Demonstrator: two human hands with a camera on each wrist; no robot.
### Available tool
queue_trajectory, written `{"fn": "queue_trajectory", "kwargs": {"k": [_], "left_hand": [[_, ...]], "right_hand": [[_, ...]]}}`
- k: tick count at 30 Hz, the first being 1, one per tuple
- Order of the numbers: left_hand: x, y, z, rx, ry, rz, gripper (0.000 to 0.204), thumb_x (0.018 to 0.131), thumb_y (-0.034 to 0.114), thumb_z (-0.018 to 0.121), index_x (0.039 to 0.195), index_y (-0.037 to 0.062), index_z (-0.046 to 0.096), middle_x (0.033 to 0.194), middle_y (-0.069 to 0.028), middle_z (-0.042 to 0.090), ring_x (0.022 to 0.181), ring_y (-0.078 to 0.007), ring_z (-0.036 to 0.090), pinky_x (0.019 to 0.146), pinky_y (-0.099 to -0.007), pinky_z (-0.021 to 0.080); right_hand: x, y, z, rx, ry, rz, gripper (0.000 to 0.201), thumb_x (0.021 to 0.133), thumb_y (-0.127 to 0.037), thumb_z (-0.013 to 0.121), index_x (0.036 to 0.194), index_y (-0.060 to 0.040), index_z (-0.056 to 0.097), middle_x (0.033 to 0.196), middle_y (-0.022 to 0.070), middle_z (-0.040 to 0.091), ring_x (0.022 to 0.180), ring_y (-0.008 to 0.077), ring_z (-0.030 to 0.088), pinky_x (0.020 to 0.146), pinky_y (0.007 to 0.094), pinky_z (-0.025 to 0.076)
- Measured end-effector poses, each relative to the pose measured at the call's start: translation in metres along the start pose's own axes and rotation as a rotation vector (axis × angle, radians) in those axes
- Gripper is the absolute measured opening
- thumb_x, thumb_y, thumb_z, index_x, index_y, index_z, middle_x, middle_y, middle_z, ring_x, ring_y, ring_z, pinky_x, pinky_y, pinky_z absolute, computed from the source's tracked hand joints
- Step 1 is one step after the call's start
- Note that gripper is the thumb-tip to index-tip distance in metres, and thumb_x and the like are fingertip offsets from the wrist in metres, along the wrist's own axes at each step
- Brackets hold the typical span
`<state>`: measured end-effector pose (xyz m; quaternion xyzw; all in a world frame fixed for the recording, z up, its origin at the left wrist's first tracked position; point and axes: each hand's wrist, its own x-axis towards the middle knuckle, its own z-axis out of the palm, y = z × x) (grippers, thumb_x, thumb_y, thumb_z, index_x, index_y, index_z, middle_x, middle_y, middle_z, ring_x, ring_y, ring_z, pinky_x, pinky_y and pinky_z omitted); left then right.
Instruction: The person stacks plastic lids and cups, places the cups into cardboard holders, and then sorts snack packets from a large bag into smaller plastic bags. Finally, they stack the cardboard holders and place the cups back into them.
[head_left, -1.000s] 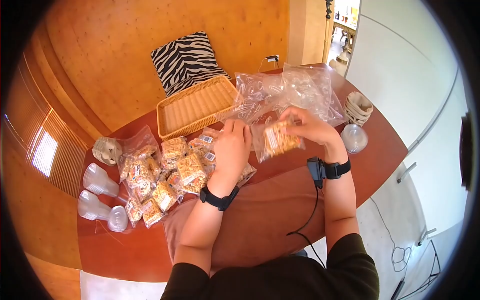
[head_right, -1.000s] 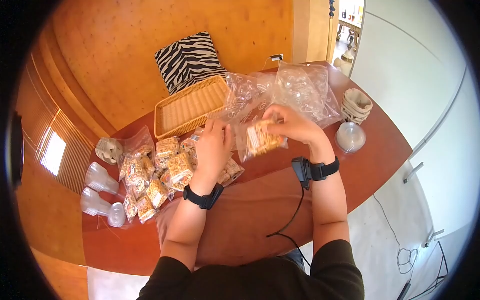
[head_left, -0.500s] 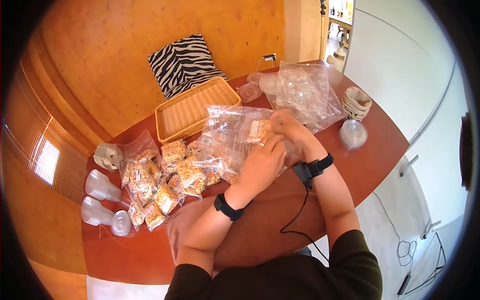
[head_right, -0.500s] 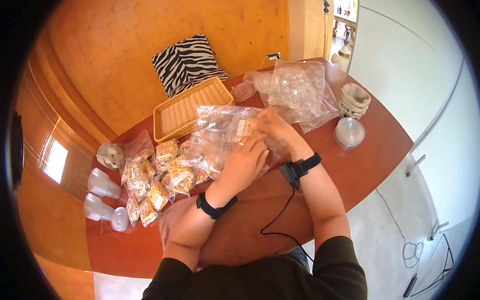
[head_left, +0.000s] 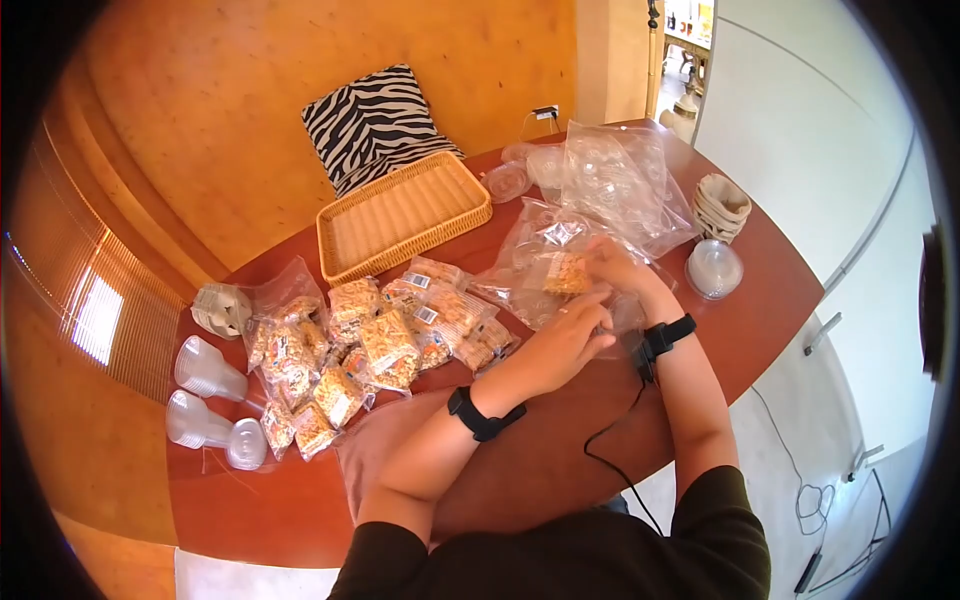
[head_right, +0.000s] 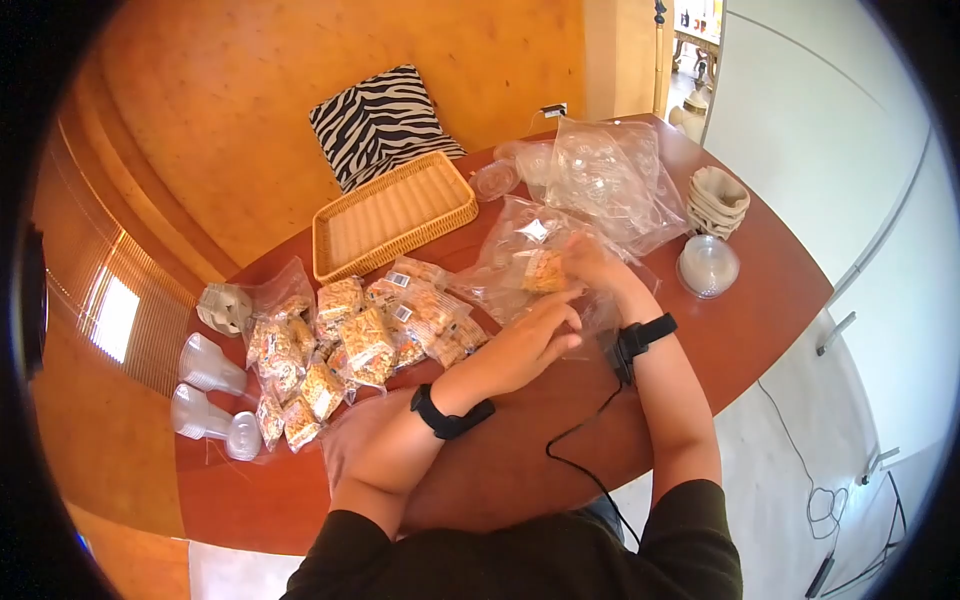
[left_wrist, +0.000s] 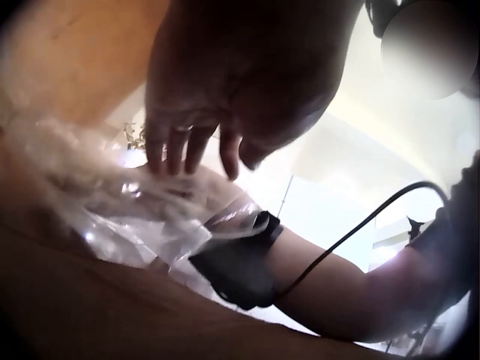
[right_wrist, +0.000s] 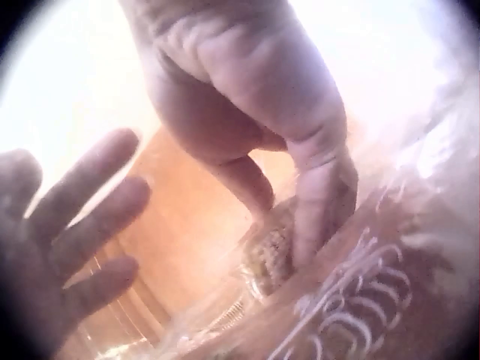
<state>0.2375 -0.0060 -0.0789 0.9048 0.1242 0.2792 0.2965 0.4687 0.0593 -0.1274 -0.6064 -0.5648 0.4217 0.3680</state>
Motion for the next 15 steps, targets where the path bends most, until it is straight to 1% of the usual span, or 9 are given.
{"fn": "queue_trajectory", "kwargs": {"k": [1,3,4,5,7,8,9,12,15], "left_hand": [[-0.005,-0.002,0.001,0.066,-0.042,-0.032,0.034,0.09,0.024,0.058,0.115,0.0048,0.048,0.143,-0.0208,0.034,0.129,-0.0389,0.036,0.104,-0.0458,0.032],[-0.021,-0.009,0.004,0.364,-0.185,-0.156,0.055,0.086,0.03,0.062,0.13,0.0066,0.039,0.146,-0.0212,0.03,0.134,-0.0388,0.029,0.107,-0.0498,0.026],[-0.026,-0.012,0.006,0.516,-0.256,-0.219,0.066,0.084,0.033,0.064,0.137,0.0075,0.035,0.147,-0.0214,0.028,0.137,-0.0388,0.025,0.109,-0.0518,0.024],[-0.028,-0.015,0.006,0.54,-0.317,-0.247,0.071,0.083,0.035,0.065,0.14,0.0084,0.032,0.147,-0.0213,0.028,0.137,-0.0386,0.025,0.109,-0.0531,0.023],[-0.03,-0.02,0.004,0.585,-0.44,-0.305,0.083,0.08,0.039,0.067,0.146,0.0103,0.025,0.147,-0.0212,0.028,0.137,-0.0384,0.024,0.109,-0.0557,0.021],[-0.03,-0.018,0.001,0.584,-0.45,-0.32,0.082,0.08,0.039,0.067,0.145,0.0101,0.027,0.147,-0.0209,0.028,0.137,-0.0381,0.024,0.109,-0.0563,0.021],[-0.03,-0.015,-0.002,0.582,-0.459,-0.334,0.081,0.08,0.039,0.067,0.144,0.0098,0.028,0.147,-0.0206,0.028,0.137,-0.0378,0.025,0.108,-0.0569,0.021],[-0.028,-0.012,-0.005,0.585,-0.519,-0.382,0.079,0.079,0.038,0.068,0.143,0.0097,0.031,0.147,-0.0193,0.029,0.137,-0.0373,0.025,0.107,-0.059,0.022],[-0.028,-0.013,-0.003,0.588,-0.543,-0.399,0.077,0.079,0.038,0.069,0.141,0.0097,0.034,0.147,-0.0181,0.029,0.137,-0.0371,0.026,0.106,-0.0609,0.023]], "right_hand": [[0.001,0.006,0.002,-0.079,0.053,-0.015,0.042,0.08,-0.019,0.071,0.111,-0.0071,0.045,0.1,0.0082,0.056,0.085,0.0163,0.055,0.065,0.0295,0.046],[0.004,0.017,0.007,-0.161,0.173,-0.062,0.043,0.08,-0.015,0.07,0.115,-0.0049,0.046,0.11,0.0141,0.055,0.092,0.0223,0.057,0.072,0.0332,0.049],[-0.002,0.01,0.013,-0.404,0.199,-0.181,0.049,0.079,-0.014,0.07,0.12,-0.0049,0.045,0.117,0.0172,0.051,0.101,0.0265,0.054,0.08,0.036,0.047],[-0.017,-0.005,0.021,-0.643,0.221,-0.3,0.055,0.078,-0.013,0.07,0.125,-0.0049,0.044,0.125,0.0203,0.047,0.11,0.0306,0.051,0.088,0.0388,0.045],[-0.051,-0.044,0.028,-0.817,0.144,-0.327,0.066,0.077,-0.01,0.07,0.135,-0.0071,0.039,0.137,0.0235,0.036,0.125,0.0362,0.039,0.101,0.0427,0.036],[-0.071,-0.07,0.025,-0.754,0.049,-0.236,0.071,0.077,-0.01,0.069,0.139,-0.0092,0.035,0.142,0.0236,0.029,0.131,0.0376,0.031,0.106,0.0438,0.03],[-0.081,-0.082,0.023,-0.69,-0.045,-0.145,0.077,0.077,-0.009,0.069,0.144,-0.0114,0.031,0.147,0.0237,0.022,0.137,0.039,0.023,0.112,0.0449,0.024],[-0.072,-0.039,0.011,-0.894,-0.36,-0.413,0.075,0.079,-0.008,0.066,0.145,-0.0154,0.031,0.15,0.0193,0.02,0.14,0.0371,0.017,0.113,0.0441,0.019],[-0.061,-0.019,0.007,-0.842,-0.348,-0.374,0.07,0.081,-0.006,0.063,0.144,-0.0148,0.033,0.151,0.0172,0.019,0.14,0.0372,0.017,0.114,0.0438,0.018]]}}
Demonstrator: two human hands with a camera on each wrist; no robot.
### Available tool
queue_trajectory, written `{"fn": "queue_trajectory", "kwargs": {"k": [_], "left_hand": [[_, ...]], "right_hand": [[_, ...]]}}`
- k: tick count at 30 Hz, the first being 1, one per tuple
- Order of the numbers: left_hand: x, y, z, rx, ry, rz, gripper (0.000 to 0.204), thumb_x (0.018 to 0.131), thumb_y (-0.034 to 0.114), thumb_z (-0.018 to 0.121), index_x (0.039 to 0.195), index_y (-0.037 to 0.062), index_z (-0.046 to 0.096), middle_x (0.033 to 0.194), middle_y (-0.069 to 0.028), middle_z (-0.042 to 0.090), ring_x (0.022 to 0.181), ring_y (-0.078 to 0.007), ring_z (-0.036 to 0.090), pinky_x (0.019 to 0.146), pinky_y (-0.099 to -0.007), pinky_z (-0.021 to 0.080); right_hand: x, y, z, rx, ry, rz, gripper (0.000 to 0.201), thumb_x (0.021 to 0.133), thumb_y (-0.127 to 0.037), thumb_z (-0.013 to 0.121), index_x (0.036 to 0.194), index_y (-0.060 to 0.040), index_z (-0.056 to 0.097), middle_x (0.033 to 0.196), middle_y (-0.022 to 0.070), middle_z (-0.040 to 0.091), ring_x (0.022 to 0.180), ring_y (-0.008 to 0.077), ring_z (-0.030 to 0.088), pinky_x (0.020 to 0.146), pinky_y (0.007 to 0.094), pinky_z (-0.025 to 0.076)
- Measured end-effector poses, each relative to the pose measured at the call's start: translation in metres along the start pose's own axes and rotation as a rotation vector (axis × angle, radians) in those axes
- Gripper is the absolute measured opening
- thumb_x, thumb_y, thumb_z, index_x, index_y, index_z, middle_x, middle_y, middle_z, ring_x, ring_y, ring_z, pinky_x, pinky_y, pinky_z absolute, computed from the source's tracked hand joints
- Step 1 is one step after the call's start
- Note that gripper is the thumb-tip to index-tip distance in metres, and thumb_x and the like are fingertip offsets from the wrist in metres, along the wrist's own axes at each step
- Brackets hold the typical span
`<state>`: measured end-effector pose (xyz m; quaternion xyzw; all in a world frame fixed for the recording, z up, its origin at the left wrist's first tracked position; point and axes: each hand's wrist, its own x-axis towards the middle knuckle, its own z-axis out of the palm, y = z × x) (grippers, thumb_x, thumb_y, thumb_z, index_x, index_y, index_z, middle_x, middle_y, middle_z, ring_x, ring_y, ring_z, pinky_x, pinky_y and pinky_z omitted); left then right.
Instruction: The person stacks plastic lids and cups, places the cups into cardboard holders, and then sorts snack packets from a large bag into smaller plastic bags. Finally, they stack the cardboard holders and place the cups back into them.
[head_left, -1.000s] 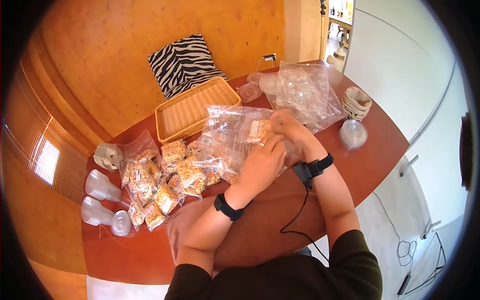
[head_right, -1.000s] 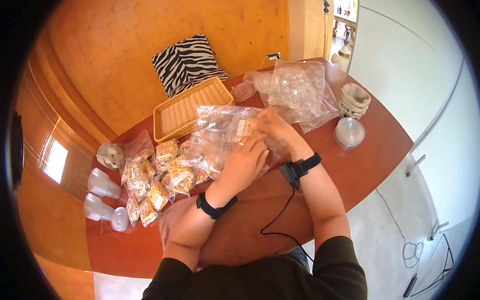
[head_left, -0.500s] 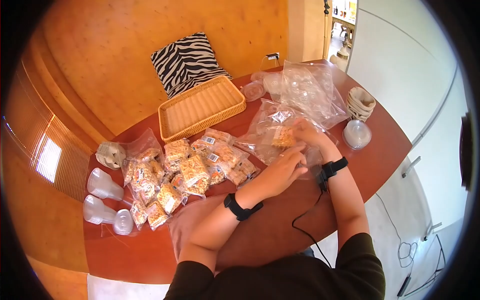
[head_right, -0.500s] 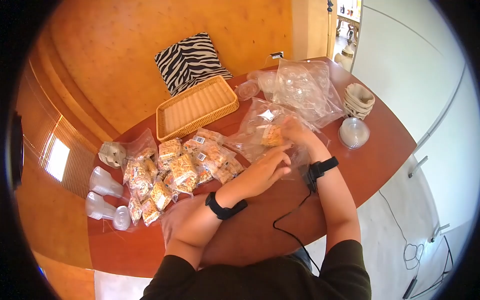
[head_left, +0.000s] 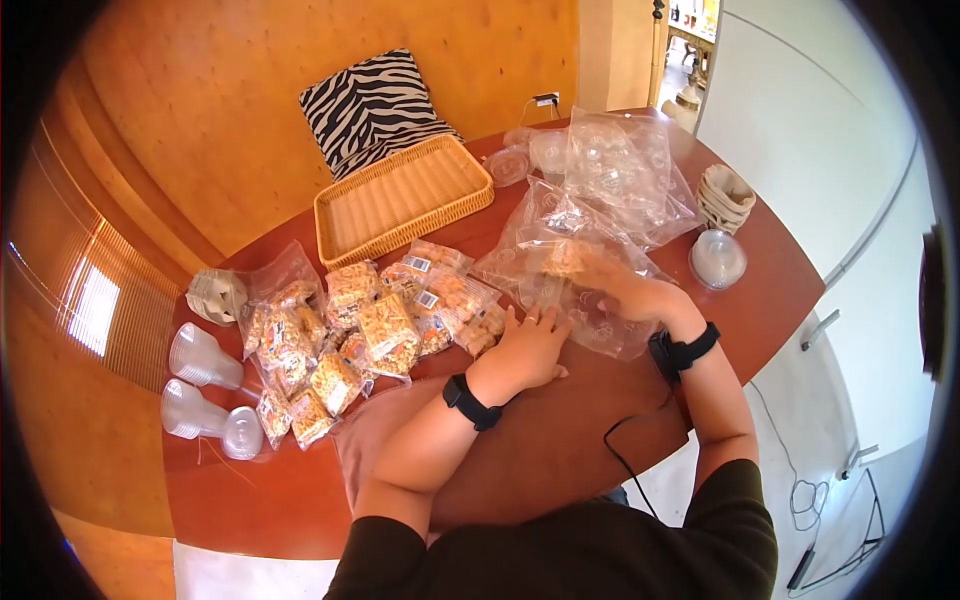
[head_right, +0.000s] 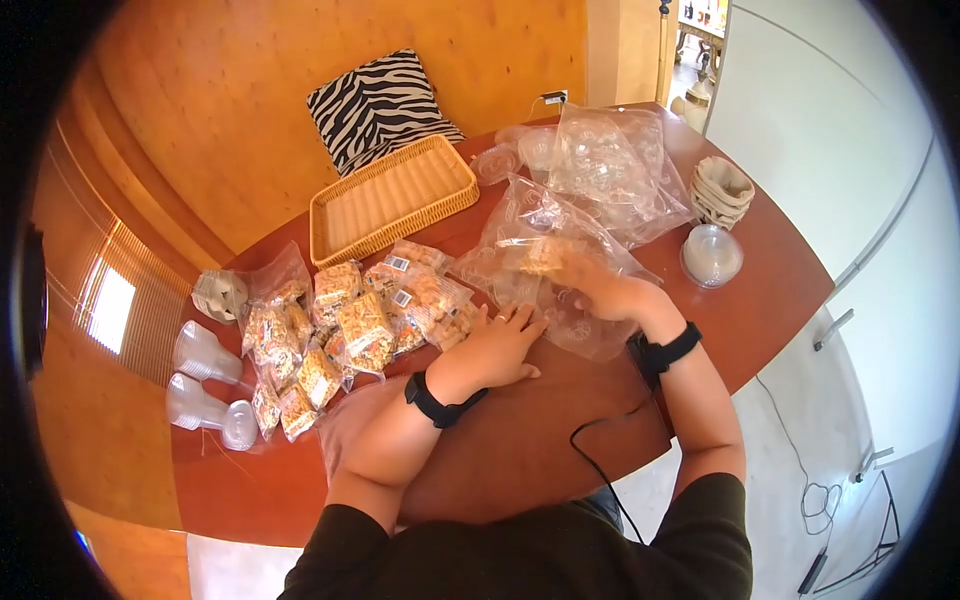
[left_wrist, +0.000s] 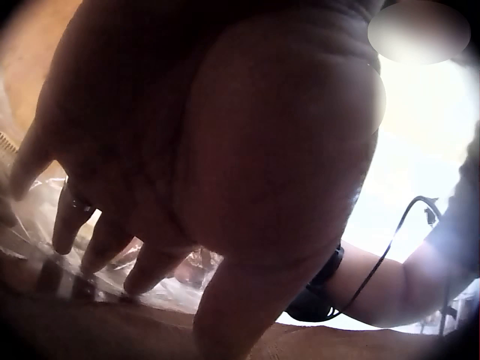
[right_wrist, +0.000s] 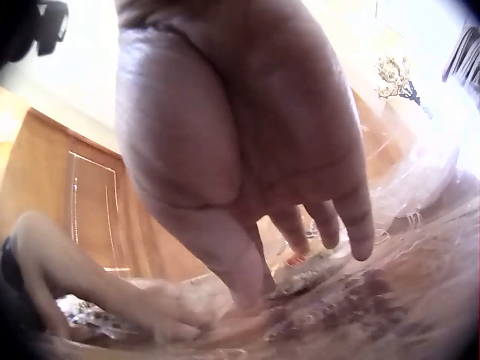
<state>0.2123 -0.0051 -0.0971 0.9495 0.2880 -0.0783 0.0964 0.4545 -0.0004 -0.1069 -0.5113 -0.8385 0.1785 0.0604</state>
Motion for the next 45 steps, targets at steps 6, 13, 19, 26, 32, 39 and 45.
{"fn": "queue_trajectory", "kwargs": {"k": [6,13,19,26,32,39,45], "left_hand": [[-0.002,-0.001,0.002,0.008,0.013,0.006,0.076,0.078,0.038,0.069,0.14,0.0095,0.036,0.147,-0.0175,0.03,0.137,-0.0357,0.027,0.105,-0.0631,0.023],[-0.003,-0.005,0.0,0.04,0.026,-0.044,0.078,0.077,0.041,0.069,0.14,0.0076,0.036,0.144,-0.0191,0.035,0.134,-0.0349,0.032,0.105,-0.0644,0.02],[-0.002,-0.007,0.003,0.056,0.042,-0.052,0.08,0.077,0.042,0.069,0.14,0.0057,0.036,0.145,-0.0194,0.034,0.134,-0.0346,0.033,0.105,-0.0634,0.02],[-0.003,-0.012,0.002,0.049,0.064,-0.031,0.082,0.076,0.043,0.069,0.14,0.0048,0.035,0.145,-0.019,0.034,0.133,-0.0331,0.034,0.106,-0.0605,0.022],[-0.011,-0.048,-0.028,-0.298,0.222,0.124,0.061,0.079,0.03,0.068,0.129,0.0024,0.048,0.128,-0.0182,0.052,0.119,-0.0331,0.049,0.098,-0.0435,0.039],[-0.061,-0.106,-0.072,-0.432,0.48,-0.213,0.059,0.077,0.022,0.071,0.128,0.005,0.049,0.121,-0.0193,0.057,0.113,-0.0323,0.054,0.094,-0.0369,0.043],[-0.079,-0.149,-0.059,-0.486,0.244,-0.438,0.074,0.077,0.025,0.074,0.138,0.0014,0.038,0.131,-0.0182,0.052,0.12,-0.0265,0.052,0.098,-0.0341,0.041]], "right_hand": [[0.037,-0.002,0.011,-0.25,0.174,0.018,0.06,0.088,-0.024,0.059,0.142,-0.0131,0.035,0.15,0.0168,0.025,0.138,0.0358,0.023,0.113,0.0458,0.019],[0.072,-0.021,0.009,-0.448,0.161,0.279,0.066,0.092,-0.054,0.042,0.143,-0.0129,0.034,0.15,0.017,0.025,0.133,0.0383,0.029,0.109,0.0477,0.024],[0.086,-0.016,0.015,-0.428,0.169,0.372,0.072,0.09,-0.059,0.04,0.142,-0.0106,0.035,0.15,0.0205,0.021,0.13,0.0396,0.032,0.104,0.0477,0.03],[0.081,-0.002,0.016,-0.358,0.231,0.271,0.068,0.088,-0.05,0.052,0.14,-0.0078,0.037,0.149,0.0219,0.022,0.128,0.0409,0.033,0.104,0.0496,0.03],[0.009,-0.02,-0.021,-0.106,0.13,-0.008,0.057,0.082,-0.031,0.065,0.131,-0.0074,0.048,0.132,0.021,0.047,0.125,0.0352,0.043,0.099,0.0424,0.039],[-0.03,-0.11,-0.059,-0.082,0.273,0.18,0.025,0.084,-0.029,0.062,0.088,-0.0044,0.065,0.078,0.0158,0.065,0.076,0.0346,0.063,0.067,0.044,0.048],[0.043,-0.155,-0.024,-0.076,0.375,0.079,0.028,0.084,-0.032,0.063,0.089,-0.0046,0.062,0.076,0.0158,0.063,0.075,0.0354,0.062,0.066,0.0436,0.048]]}}
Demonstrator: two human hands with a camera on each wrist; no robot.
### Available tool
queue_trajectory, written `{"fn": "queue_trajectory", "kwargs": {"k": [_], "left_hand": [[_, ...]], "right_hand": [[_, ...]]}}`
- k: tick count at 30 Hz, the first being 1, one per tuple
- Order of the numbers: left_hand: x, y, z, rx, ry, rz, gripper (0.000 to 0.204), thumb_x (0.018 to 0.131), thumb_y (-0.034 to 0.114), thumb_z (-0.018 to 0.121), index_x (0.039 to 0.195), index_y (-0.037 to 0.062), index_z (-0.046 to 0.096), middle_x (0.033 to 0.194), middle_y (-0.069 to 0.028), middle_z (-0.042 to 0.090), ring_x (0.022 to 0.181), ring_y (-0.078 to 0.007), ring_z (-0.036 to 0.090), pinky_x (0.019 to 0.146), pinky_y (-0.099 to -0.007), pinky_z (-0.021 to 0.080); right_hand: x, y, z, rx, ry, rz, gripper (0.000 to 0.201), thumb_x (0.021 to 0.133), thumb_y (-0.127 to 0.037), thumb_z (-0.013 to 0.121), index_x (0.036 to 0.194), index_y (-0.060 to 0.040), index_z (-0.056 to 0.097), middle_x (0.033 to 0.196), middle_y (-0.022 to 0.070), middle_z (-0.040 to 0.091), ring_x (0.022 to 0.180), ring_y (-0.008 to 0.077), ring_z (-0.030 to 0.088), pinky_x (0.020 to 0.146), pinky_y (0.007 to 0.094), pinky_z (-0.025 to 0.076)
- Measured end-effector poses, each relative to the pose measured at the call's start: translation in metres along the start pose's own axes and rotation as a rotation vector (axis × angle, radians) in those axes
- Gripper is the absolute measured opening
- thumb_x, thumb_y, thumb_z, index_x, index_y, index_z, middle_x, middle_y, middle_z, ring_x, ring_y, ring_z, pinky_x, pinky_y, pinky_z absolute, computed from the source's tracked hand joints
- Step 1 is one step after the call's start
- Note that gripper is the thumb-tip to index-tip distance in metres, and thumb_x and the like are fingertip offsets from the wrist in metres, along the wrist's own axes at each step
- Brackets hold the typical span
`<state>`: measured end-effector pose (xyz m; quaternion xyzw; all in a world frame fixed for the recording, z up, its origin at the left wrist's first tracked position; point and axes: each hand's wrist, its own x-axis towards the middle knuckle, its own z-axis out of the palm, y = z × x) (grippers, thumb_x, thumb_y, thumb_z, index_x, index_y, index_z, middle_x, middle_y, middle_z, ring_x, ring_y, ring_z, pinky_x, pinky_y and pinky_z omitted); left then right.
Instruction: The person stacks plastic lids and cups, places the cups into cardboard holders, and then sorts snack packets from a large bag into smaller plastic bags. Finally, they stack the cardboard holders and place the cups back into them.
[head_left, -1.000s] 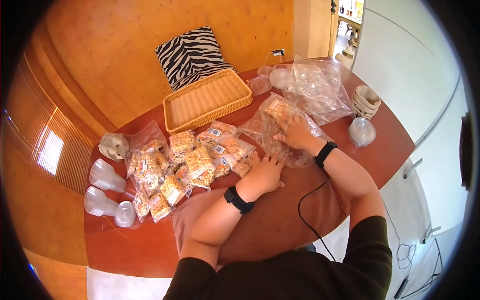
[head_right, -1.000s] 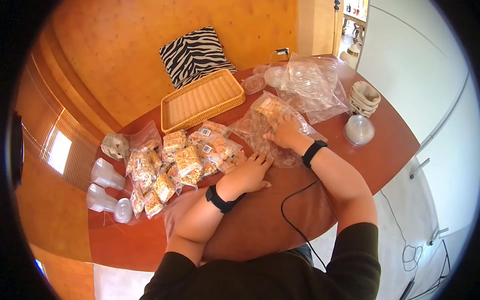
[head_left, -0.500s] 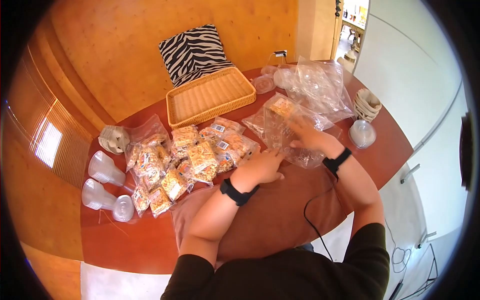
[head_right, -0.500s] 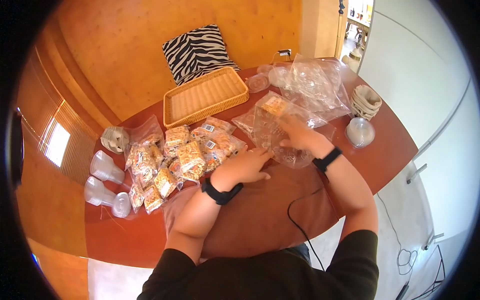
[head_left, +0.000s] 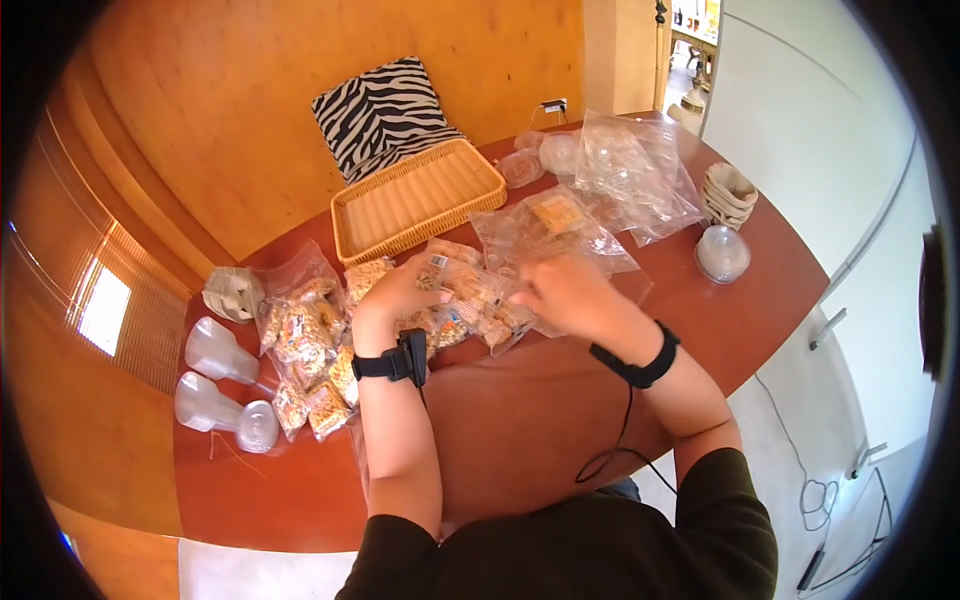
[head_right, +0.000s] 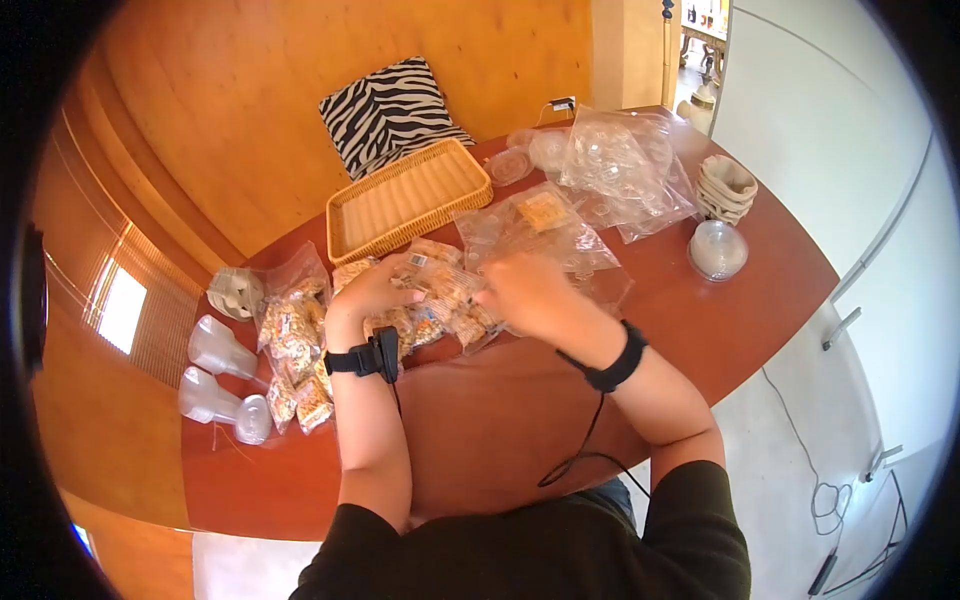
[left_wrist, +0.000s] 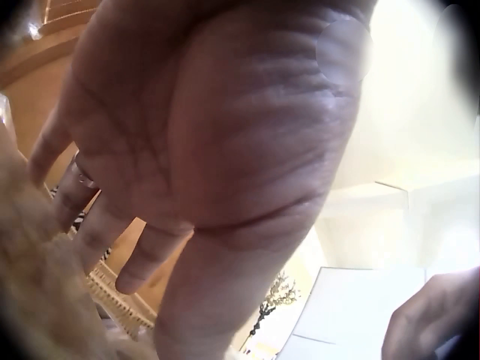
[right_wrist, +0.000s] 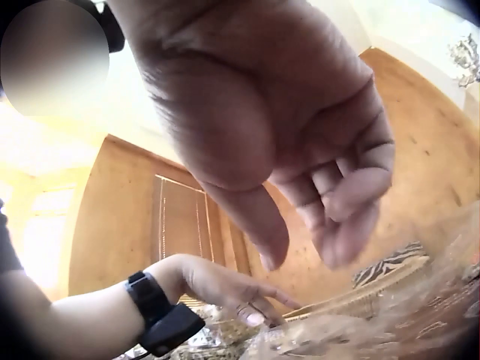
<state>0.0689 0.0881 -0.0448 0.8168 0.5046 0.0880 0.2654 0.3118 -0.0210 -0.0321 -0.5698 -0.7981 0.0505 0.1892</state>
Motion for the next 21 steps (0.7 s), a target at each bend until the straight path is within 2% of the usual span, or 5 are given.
{"fn": "queue_trajectory", "kwargs": {"k": [2,4,12,17,21], "left_hand": [[-0.001,-0.019,-0.005,-0.149,0.089,-0.048,0.064,0.081,0.025,0.07,0.134,0.0016,0.043,0.12,-0.0183,0.059,0.111,-0.0245,0.057,0.091,-0.0344,0.045],[-0.007,-0.029,-0.011,-0.15,0.22,-0.093,0.056,0.083,0.028,0.066,0.129,0.0029,0.048,0.111,-0.0204,0.063,0.103,-0.0281,0.061,0.086,-0.0355,0.047],[-0.024,-0.017,-0.025,-0.044,0.275,-0.085,0.045,0.09,0.026,0.056,0.126,0.0006,0.049,0.098,-0.0212,0.065,0.09,-0.0326,0.063,0.079,-0.0369,0.048],[-0.024,-0.004,-0.024,0.008,0.354,0.066,0.041,0.093,0.028,0.052,0.124,0.0003,0.051,0.1,-0.0212,0.065,0.095,-0.033,0.063,0.083,-0.0379,0.048],[-0.031,0.029,-0.033,-0.132,0.682,0.221,0.036,0.097,0.028,0.047,0.118,-0.0001,0.055,0.104,-0.0225,0.064,0.096,-0.0357,0.062,0.084,-0.0389,0.047]], "right_hand": [[0.011,-0.03,0.013,0.093,0.067,-0.071,0.029,0.081,-0.03,0.067,0.092,-0.0038,0.059,0.091,0.0161,0.062,0.087,0.0354,0.06,0.072,0.0421,0.049],[0.026,-0.046,0.038,0.125,0.089,-0.333,0.043,0.078,-0.028,0.07,0.109,-0.003,0.055,0.113,0.018,0.055,0.105,0.0363,0.054,0.084,0.0445,0.046],[0.082,-0.071,0.117,0.002,0.041,-0.392,0.07,0.076,-0.03,0.072,0.132,-0.0021,0.041,0.122,0.0247,0.047,0.115,0.0401,0.046,0.095,0.052,0.037],[0.062,-0.068,0.083,0.123,-0.053,-0.286,0.072,0.075,-0.032,0.071,0.133,-0.0018,0.039,0.117,0.0267,0.049,0.109,0.042,0.051,0.092,0.0486,0.042],[0.024,-0.054,0.03,0.249,-0.007,-0.072,0.071,0.08,-0.038,0.066,0.134,-0.0024,0.038,0.118,0.0271,0.05,0.105,0.0393,0.055,0.087,0.046,0.046]]}}
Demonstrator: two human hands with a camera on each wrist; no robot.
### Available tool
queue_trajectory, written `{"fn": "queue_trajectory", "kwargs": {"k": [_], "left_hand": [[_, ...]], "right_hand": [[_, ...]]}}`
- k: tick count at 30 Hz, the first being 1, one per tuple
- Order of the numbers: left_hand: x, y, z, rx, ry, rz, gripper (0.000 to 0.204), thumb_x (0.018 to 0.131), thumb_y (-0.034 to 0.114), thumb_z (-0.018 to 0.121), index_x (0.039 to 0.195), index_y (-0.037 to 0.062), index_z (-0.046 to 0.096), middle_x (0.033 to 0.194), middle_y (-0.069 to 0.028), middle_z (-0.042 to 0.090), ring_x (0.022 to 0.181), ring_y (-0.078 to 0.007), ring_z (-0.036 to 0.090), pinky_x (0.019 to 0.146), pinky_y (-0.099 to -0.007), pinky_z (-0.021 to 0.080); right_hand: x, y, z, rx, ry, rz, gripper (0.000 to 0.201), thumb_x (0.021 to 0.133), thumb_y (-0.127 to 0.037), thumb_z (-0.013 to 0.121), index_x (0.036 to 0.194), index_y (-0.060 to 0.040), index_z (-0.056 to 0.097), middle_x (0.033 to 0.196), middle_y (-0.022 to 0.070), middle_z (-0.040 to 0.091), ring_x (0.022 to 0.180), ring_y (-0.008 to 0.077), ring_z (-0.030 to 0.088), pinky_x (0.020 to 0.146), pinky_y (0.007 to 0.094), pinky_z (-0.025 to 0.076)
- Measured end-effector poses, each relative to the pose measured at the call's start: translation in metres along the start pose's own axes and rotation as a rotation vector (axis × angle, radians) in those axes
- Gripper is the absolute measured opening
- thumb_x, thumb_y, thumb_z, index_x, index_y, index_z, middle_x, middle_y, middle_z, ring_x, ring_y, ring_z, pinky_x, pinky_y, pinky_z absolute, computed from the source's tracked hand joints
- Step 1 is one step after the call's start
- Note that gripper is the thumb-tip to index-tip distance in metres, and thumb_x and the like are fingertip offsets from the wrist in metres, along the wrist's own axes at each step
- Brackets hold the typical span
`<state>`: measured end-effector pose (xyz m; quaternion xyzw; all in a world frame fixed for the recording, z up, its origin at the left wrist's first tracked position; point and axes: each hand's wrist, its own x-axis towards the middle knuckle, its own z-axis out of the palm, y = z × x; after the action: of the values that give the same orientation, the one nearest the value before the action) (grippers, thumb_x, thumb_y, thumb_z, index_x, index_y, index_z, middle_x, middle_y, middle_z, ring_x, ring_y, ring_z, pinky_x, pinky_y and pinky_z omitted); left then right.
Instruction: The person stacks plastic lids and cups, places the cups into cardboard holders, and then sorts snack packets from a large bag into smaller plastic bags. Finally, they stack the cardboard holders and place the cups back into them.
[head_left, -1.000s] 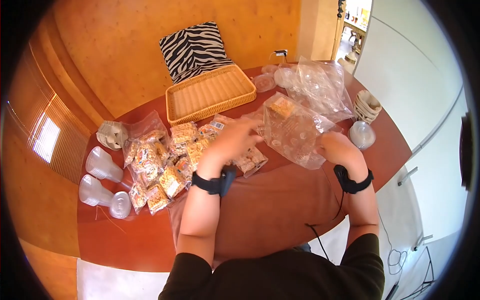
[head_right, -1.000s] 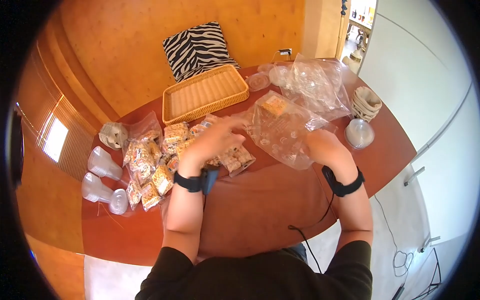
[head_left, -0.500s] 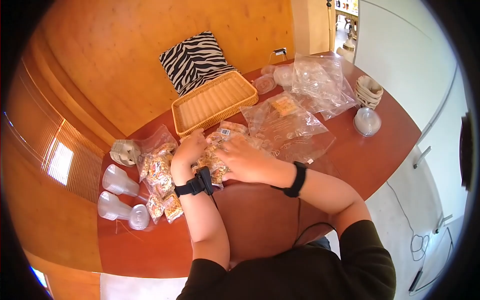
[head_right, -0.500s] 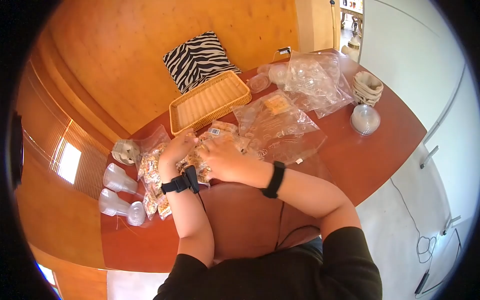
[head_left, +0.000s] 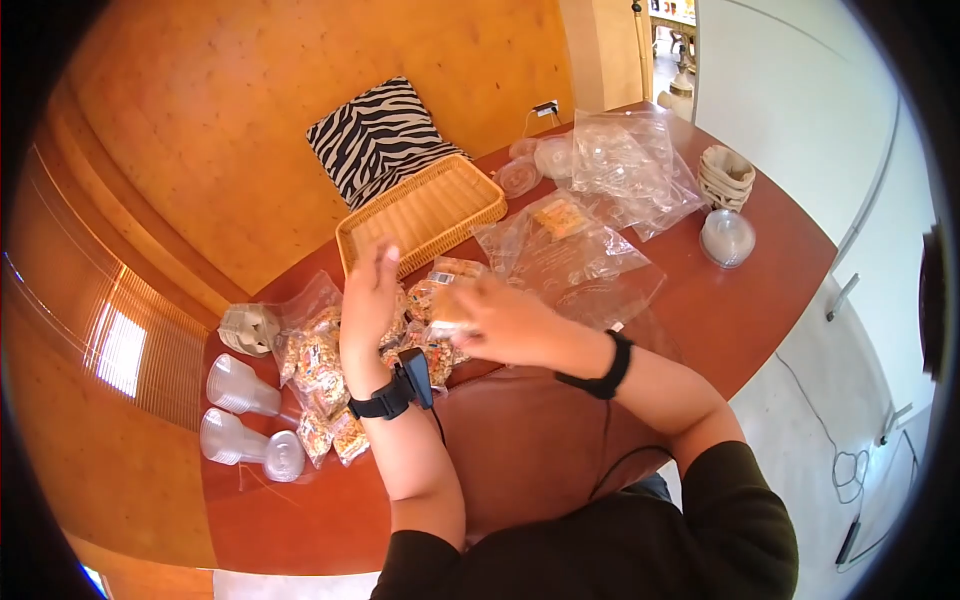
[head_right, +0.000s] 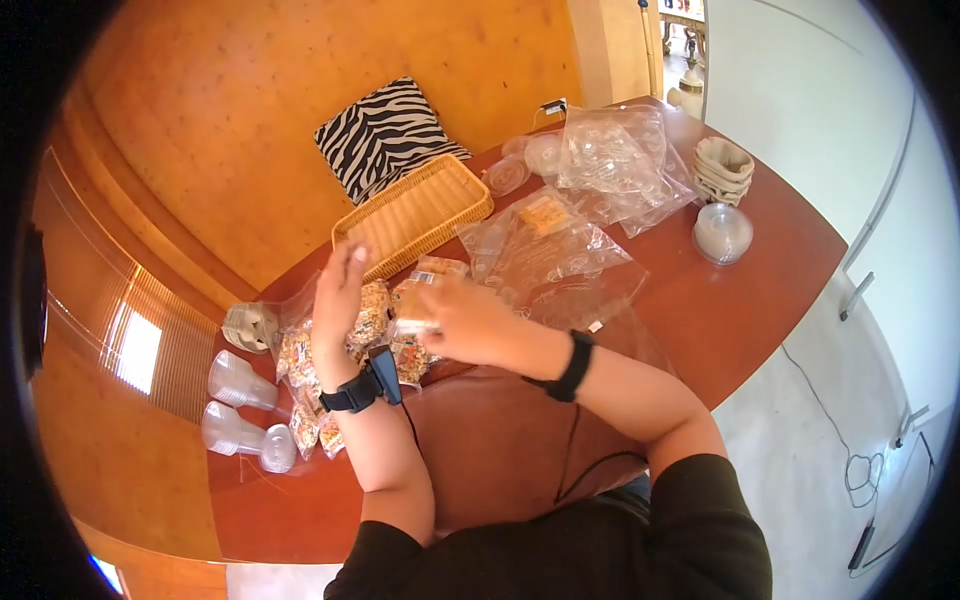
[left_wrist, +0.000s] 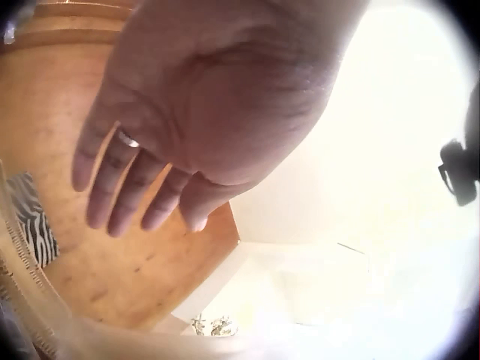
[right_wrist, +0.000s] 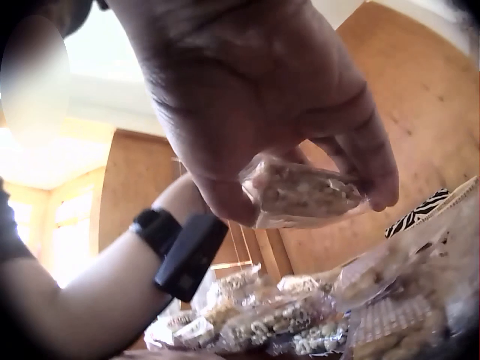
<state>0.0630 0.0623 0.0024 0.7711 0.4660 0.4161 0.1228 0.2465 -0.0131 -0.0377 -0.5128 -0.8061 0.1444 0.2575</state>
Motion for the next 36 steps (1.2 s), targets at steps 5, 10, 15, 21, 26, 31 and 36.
{"fn": "queue_trajectory", "kwargs": {"k": [5,10,15,21,26,31,36], "left_hand": [[-0.002,0.034,0.014,-0.031,0.035,0.024,0.034,0.092,0.027,0.055,0.108,-0.0025,0.059,0.102,-0.0222,0.062,0.095,-0.0365,0.06,0.084,-0.0402,0.046],[-0.029,0.075,0.064,0.179,-0.297,0.277,0.046,0.08,0.03,0.069,0.114,0.0035,0.054,0.106,-0.0179,0.06,0.103,-0.0366,0.056,0.088,-0.0442,0.044],[-0.049,0.069,0.114,0.417,-0.323,0.475,0.033,0.075,0.023,0.069,0.095,0.0035,0.053,0.092,-0.0146,0.057,0.095,-0.0325,0.059,0.079,-0.0433,0.048],[-0.049,0.068,0.14,0.273,-0.342,0.4,0.019,0.077,0.006,0.059,0.093,0.0021,0.052,0.084,-0.0174,0.06,0.076,-0.0376,0.061,0.066,-0.0437,0.049],[-0.061,0.135,0.148,-0.157,-0.401,0.353,0.014,0.082,0.008,0.057,0.094,0.0024,0.053,0.087,-0.0172,0.063,0.078,-0.0366,0.061,0.068,-0.0431,0.049],[-0.053,0.138,0.156,-0.479,-0.675,0.334,0.026,0.085,0.017,0.062,0.106,0.004,0.056,0.097,-0.0166,0.063,0.09,-0.0335,0.061,0.079,-0.0397,0.048],[-0.02,0.047,0.149,0.048,-0.388,0.449,0.049,0.079,0.024,0.068,0.121,0.0044,0.053,0.115,-0.021,0.058,0.108,-0.0355,0.055,0.089,-0.0412,0.045]], "right_hand": [[-0.047,0.045,-0.054,1.201,-0.049,0.211,0.061,0.091,-0.039,0.054,0.137,-0.0033,0.036,0.13,0.0215,0.05,0.113,0.033,0.056,0.09,0.0475,0.048],[-0.094,0.093,-0.077,1.579,-0.232,0.237,0.053,0.094,-0.035,0.051,0.135,-0.0028,0.04,0.123,0.0143,0.057,0.11,0.0266,0.059,0.087,0.0461,0.052],[-0.116,0.124,-0.09,0.783,-0.43,0.347,0.047,0.089,-0.036,0.059,0.121,-0.0012,0.053,0.101,0.0085,0.063,0.085,0.0144,0.061,0.059,0.0275,0.054],[-0.107,0.153,-0.08,0.555,-0.208,0.449,0.034,0.089,-0.03,0.057,0.112,-0.0042,0.056,0.084,0.0018,0.06,0.062,0.0077,0.054,0.046,0.0224,0.045],[-0.097,0.159,-0.079,0.928,0.463,0.601,0.037,0.087,-0.021,0.059,0.118,-0.0032,0.051,0.095,0.0035,0.063,0.073,0.0113,0.061,0.052,0.0228,0.049],[-0.095,0.184,-0.064,0.825,-0.146,0.239,0.035,0.085,-0.022,0.065,0.115,-0.0052,0.055,0.101,0.0041,0.062,0.085,0.0125,0.061,0.058,0.0245,0.051],[-0.09,0.16,-0.058,1.11,-0.126,0.436,0.048,0.08,-0.027,0.073,0.118,-0.0035,0.055,0.095,0.0041,0.061,0.078,0.0109,0.06,0.06,0.0267,0.051]]}}
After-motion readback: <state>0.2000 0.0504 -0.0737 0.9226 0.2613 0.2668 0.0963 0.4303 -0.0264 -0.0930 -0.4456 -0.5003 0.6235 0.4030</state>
